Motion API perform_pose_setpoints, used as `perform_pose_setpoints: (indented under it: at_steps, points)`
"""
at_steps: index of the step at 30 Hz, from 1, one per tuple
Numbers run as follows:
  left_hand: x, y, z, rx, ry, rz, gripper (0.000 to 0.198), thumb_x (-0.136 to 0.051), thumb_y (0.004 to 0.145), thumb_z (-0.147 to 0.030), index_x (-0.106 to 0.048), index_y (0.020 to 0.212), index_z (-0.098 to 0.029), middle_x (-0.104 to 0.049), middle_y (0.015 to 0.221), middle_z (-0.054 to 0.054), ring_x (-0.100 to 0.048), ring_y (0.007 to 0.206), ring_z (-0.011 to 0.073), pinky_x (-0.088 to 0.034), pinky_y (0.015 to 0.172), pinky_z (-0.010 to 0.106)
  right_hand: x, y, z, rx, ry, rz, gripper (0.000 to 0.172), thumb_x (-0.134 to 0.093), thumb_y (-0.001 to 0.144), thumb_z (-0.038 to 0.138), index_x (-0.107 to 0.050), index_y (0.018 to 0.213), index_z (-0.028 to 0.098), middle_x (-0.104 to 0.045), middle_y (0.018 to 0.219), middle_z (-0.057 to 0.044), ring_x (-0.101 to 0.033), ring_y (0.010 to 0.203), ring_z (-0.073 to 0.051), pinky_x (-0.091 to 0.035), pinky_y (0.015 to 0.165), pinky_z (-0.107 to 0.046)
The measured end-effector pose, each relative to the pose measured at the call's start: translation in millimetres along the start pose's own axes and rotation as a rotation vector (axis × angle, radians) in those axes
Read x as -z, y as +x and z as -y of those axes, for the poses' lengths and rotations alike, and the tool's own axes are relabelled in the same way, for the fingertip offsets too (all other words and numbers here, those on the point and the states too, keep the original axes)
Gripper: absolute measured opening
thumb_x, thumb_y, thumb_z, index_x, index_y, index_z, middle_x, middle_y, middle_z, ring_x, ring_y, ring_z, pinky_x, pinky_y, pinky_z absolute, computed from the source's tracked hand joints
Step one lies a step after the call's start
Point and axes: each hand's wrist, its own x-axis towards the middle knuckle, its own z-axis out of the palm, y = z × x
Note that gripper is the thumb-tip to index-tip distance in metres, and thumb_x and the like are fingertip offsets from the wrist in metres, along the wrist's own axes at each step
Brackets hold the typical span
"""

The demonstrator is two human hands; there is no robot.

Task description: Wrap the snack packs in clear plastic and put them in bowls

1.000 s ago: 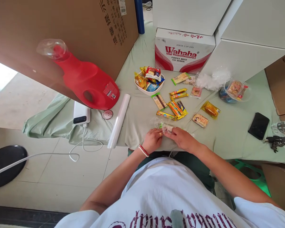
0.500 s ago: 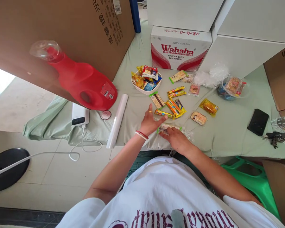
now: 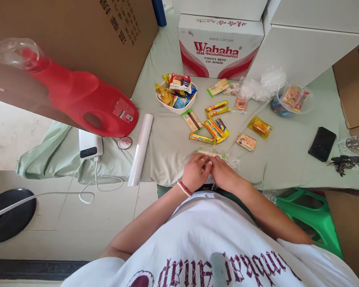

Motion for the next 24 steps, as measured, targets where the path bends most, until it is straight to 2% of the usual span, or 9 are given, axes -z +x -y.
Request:
perform_pose_setpoints:
  at_steps: [2,3,6,8,12,15,18,22,24]
  points:
    - [-12.5,-5.1,-1.9,-0.070,0.099,0.021,0.039,-0.045,0.100,-0.027,-0.069,0.127,-0.014,-0.070,0.125,0.014,-0.062,0.118,0.0281,-0.051,0.103,0.044,2.9,-15.6,-9.1,0.025,0.121,-0.050,0.032,-0.046,0.102,0.018,-0.074,0.118,0.019,-0.068,0.114,-0.011,-0.060,0.106,-0.024,-0.051,0.098,-0.038]
    - [-17.3,-8.5,-0.8,-0.096,0.164,0.037,0.043,-0.046,0.099,-0.025,-0.066,0.134,-0.012,-0.068,0.131,0.015,-0.060,0.123,0.0297,-0.051,0.103,0.045,4.5,-23.6,-14.7,-0.031,0.160,-0.112,0.032,-0.045,0.103,0.022,-0.074,0.118,0.021,-0.069,0.108,-0.010,-0.061,0.102,-0.023,-0.053,0.095,-0.038]
    - [-28.4,-19.4,4.7,-0.126,0.363,0.093,0.058,-0.052,0.093,-0.023,-0.052,0.150,-0.008,-0.060,0.146,0.018,-0.053,0.134,0.0335,-0.050,0.097,0.046,4.0,-43.3,-32.0,-0.435,0.085,-0.401,0.039,-0.049,0.103,0.039,-0.068,0.131,0.019,-0.067,0.106,-0.013,-0.061,0.102,-0.028,-0.053,0.093,-0.044]
    - [-33.9,-24.3,7.1,-0.124,0.450,0.113,0.063,-0.052,0.093,-0.021,-0.046,0.154,-0.008,-0.058,0.150,0.019,-0.052,0.137,0.0331,-0.050,0.094,0.045,-2.1,-52.1,-40.7,-0.607,-0.014,-0.466,0.047,-0.059,0.096,0.046,-0.067,0.129,0.014,-0.064,0.114,-0.019,-0.056,0.110,-0.035,-0.051,0.097,-0.052]
    - [-39.5,-27.1,8.4,-0.137,0.525,0.100,0.060,-0.048,0.096,-0.019,-0.045,0.156,-0.009,-0.058,0.150,0.018,-0.054,0.135,0.0312,-0.049,0.087,0.042,-12.3,-63.1,-45.1,-0.570,0.067,-0.433,0.023,-0.062,0.090,0.034,-0.070,0.103,0.016,-0.061,0.123,-0.019,-0.056,0.116,-0.034,-0.049,0.101,-0.049]
    - [-40.7,-27.6,8.6,-0.152,0.538,0.079,0.057,-0.045,0.099,-0.018,-0.046,0.156,-0.012,-0.060,0.150,0.017,-0.056,0.134,0.0296,-0.048,0.088,0.042,-4.0,-56.5,-36.0,-0.578,0.221,-0.469,0.018,-0.055,0.095,0.032,-0.066,0.102,0.019,-0.066,0.108,-0.012,-0.063,0.093,-0.025,-0.054,0.086,-0.038]
    - [-42.1,-27.5,10.4,-0.160,0.524,0.027,0.056,-0.044,0.099,-0.014,-0.048,0.155,-0.015,-0.061,0.148,0.016,-0.056,0.136,0.0293,-0.045,0.099,0.044,8.1,-27.2,-18.6,-0.515,0.178,-0.388,0.014,-0.052,0.099,0.028,-0.064,0.099,0.021,-0.067,0.095,-0.007,-0.064,0.085,-0.022,-0.051,0.079,-0.033]
    - [-38.0,-23.2,18.7,-0.249,0.416,0.006,0.048,-0.047,0.095,-0.010,-0.064,0.139,-0.015,-0.066,0.143,0.015,-0.054,0.140,0.0301,-0.039,0.114,0.049,6.8,20.4,3.5,-0.450,-0.065,-0.175,0.021,-0.046,0.101,0.016,-0.066,0.103,0.018,-0.067,0.103,-0.011,-0.064,0.087,-0.024,-0.047,0.074,-0.034]
    - [-30.1,-20.6,25.7,-0.296,0.305,0.017,0.050,-0.053,0.086,-0.009,-0.066,0.135,-0.012,-0.064,0.143,0.019,-0.052,0.142,0.0328,-0.039,0.116,0.051,1.1,29.3,8.7,-0.396,-0.119,-0.109,0.024,-0.044,0.101,0.012,-0.066,0.109,0.015,-0.065,0.107,-0.014,-0.063,0.090,-0.024,-0.047,0.077,-0.034]
